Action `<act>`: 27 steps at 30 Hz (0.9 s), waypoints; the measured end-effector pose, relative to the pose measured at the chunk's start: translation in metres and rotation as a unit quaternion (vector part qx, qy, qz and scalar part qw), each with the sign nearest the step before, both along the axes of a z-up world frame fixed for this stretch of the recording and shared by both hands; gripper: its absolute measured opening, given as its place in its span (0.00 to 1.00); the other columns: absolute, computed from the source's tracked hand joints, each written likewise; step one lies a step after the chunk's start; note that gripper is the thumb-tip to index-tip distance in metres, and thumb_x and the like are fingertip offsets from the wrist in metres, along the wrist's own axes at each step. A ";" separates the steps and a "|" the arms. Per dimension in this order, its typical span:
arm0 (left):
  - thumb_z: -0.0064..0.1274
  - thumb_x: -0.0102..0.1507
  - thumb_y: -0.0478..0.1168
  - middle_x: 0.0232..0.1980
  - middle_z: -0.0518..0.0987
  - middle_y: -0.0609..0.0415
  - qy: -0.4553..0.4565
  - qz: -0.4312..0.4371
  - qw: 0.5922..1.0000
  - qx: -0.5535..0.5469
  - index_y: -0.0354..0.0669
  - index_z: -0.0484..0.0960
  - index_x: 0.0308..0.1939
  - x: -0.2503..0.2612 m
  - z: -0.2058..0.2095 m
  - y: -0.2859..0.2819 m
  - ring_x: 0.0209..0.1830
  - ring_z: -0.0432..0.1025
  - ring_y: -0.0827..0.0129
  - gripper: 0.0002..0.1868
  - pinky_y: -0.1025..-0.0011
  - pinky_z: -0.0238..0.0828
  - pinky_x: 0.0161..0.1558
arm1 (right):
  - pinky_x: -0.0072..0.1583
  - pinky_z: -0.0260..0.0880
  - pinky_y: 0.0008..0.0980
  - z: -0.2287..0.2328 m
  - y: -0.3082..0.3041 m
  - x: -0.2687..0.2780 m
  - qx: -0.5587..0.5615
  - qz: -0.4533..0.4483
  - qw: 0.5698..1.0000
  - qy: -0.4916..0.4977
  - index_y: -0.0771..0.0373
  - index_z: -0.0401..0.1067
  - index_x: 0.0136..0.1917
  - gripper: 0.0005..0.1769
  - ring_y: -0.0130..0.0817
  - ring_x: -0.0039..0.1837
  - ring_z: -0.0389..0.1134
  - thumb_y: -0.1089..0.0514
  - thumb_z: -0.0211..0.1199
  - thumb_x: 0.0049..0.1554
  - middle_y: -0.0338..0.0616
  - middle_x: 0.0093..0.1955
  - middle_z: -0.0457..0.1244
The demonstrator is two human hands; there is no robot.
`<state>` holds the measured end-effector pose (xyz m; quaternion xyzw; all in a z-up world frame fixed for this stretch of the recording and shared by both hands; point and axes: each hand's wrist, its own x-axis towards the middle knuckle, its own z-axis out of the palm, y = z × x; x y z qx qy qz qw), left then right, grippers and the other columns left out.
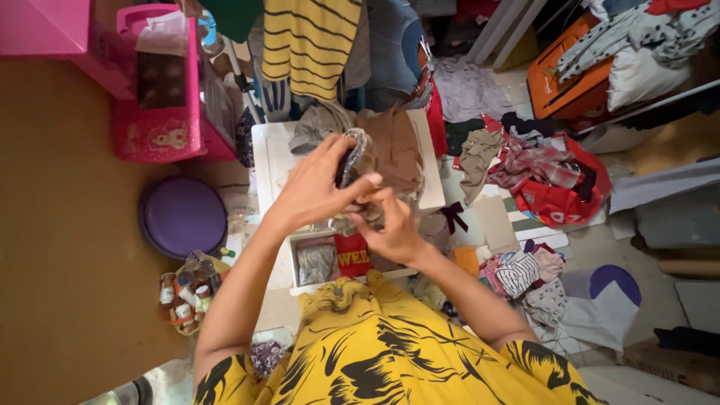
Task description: The person folds clothes by hand, including a pair of patterned shorts, a white garment, a dark brown garment, and a beige garment, and places them into an open white drawer.
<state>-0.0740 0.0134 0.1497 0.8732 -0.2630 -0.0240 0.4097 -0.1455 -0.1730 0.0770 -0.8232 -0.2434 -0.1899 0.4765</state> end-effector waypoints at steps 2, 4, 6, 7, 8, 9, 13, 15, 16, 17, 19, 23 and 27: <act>0.62 0.55 0.40 0.57 0.76 0.44 -0.084 -0.030 0.996 0.009 0.39 0.74 0.59 0.000 0.017 0.007 0.53 0.73 0.44 0.29 0.54 0.71 0.51 | 0.59 0.75 0.32 0.004 -0.011 0.000 0.051 0.058 0.997 0.032 0.64 0.62 0.57 0.19 0.36 0.56 0.74 0.65 0.70 0.59 0.47 0.55 0.69; 0.59 0.51 0.35 0.57 0.76 0.46 -0.111 -0.066 0.991 0.029 0.43 0.75 0.58 -0.002 0.035 0.016 0.50 0.75 0.47 0.29 0.55 0.72 0.48 | 0.64 0.75 0.34 0.013 -0.026 0.009 0.102 0.065 0.992 0.045 0.63 0.63 0.59 0.20 0.38 0.60 0.72 0.66 0.71 0.59 0.47 0.58 0.68; 0.58 0.48 0.33 0.58 0.77 0.48 -0.085 -0.113 0.988 0.059 0.46 0.76 0.57 -0.006 0.056 0.025 0.45 0.77 0.50 0.30 0.57 0.74 0.45 | 0.65 0.76 0.35 0.026 -0.038 0.027 0.154 0.019 0.987 0.035 0.61 0.64 0.61 0.22 0.37 0.61 0.72 0.67 0.72 0.60 0.44 0.59 0.67; 0.59 0.46 0.33 0.58 0.76 0.47 -0.084 -0.135 0.983 0.097 0.47 0.76 0.57 -0.008 0.066 0.025 0.42 0.76 0.50 0.33 0.57 0.74 0.44 | 0.64 0.75 0.37 0.031 -0.040 0.035 0.117 0.049 0.990 0.059 0.63 0.62 0.64 0.30 0.39 0.60 0.70 0.65 0.75 0.54 0.46 0.60 0.65; 0.59 0.43 0.33 0.57 0.75 0.46 -0.083 -0.157 0.975 0.134 0.47 0.75 0.58 -0.010 0.075 0.022 0.40 0.76 0.50 0.36 0.57 0.74 0.43 | 0.63 0.73 0.39 0.038 -0.046 0.042 0.079 0.078 0.990 0.083 0.65 0.61 0.67 0.39 0.40 0.60 0.69 0.64 0.77 0.47 0.48 0.60 0.64; 0.60 0.40 0.33 0.57 0.74 0.45 -0.082 -0.180 0.966 0.170 0.47 0.75 0.58 -0.012 0.083 0.020 0.37 0.76 0.49 0.39 0.57 0.74 0.41 | 0.62 0.71 0.41 0.042 -0.051 0.045 0.040 0.106 0.988 0.107 0.67 0.59 0.70 0.48 0.42 0.59 0.67 0.63 0.79 0.41 0.50 0.61 0.62; 0.60 0.44 0.34 0.53 0.76 0.42 -0.110 -0.169 0.972 0.124 0.47 0.75 0.61 -0.013 0.105 0.032 0.41 0.75 0.45 0.38 0.54 0.72 0.42 | 0.60 0.69 0.44 0.022 -0.048 0.052 -0.121 0.116 0.986 0.010 0.64 0.70 0.62 0.32 0.45 0.59 0.68 0.60 0.76 0.46 0.51 0.58 0.67; 0.62 0.48 0.37 0.48 0.77 0.44 -0.060 -0.179 0.969 0.156 0.49 0.75 0.63 -0.012 0.101 0.038 0.42 0.75 0.46 0.37 0.54 0.72 0.44 | 0.59 0.72 0.38 0.007 -0.052 0.056 -0.065 0.101 0.989 0.087 0.64 0.73 0.60 0.21 0.36 0.58 0.71 0.63 0.70 0.54 0.46 0.57 0.69; 0.61 0.48 0.37 0.49 0.77 0.44 -0.086 -0.183 0.973 0.114 0.46 0.74 0.63 -0.008 0.098 0.044 0.44 0.75 0.46 0.37 0.55 0.73 0.47 | 0.57 0.72 0.36 -0.002 -0.053 0.057 -0.066 0.114 0.980 0.149 0.65 0.73 0.60 0.19 0.33 0.55 0.71 0.62 0.69 0.55 0.45 0.55 0.69; 0.59 0.48 0.37 0.51 0.78 0.43 -0.109 -0.189 0.973 0.071 0.44 0.73 0.64 -0.003 0.092 0.053 0.47 0.76 0.47 0.37 0.57 0.74 0.50 | 0.55 0.72 0.34 -0.011 -0.054 0.053 -0.065 0.127 0.967 0.213 0.65 0.73 0.60 0.18 0.31 0.52 0.70 0.61 0.68 0.56 0.44 0.52 0.70; 0.57 0.50 0.37 0.55 0.79 0.45 -0.115 -0.199 0.973 -0.014 0.43 0.73 0.66 0.007 0.074 0.070 0.52 0.78 0.50 0.37 0.58 0.76 0.57 | 0.55 0.71 0.32 -0.026 -0.060 0.051 -0.052 0.188 0.945 0.261 0.66 0.73 0.61 0.17 0.28 0.52 0.69 0.60 0.65 0.58 0.43 0.52 0.71; 0.53 0.59 0.44 0.65 0.76 0.44 0.144 -0.146 0.890 -0.406 0.51 0.61 0.75 0.031 -0.001 0.082 0.57 0.75 0.53 0.39 0.50 0.72 0.59 | 0.59 0.69 0.28 -0.046 -0.077 0.057 0.096 0.204 0.921 0.317 0.67 0.73 0.65 0.18 0.23 0.57 0.67 0.55 0.57 0.67 0.38 0.56 0.70; 0.31 0.61 0.75 0.73 0.69 0.41 0.528 0.094 0.664 -0.521 0.47 0.61 0.77 0.041 -0.130 0.045 0.70 0.67 0.49 0.50 0.40 0.59 0.70 | 0.61 0.67 0.24 -0.068 -0.064 0.064 0.254 0.144 0.879 0.376 0.66 0.68 0.69 0.21 0.19 0.58 0.66 0.52 0.49 0.70 0.33 0.60 0.68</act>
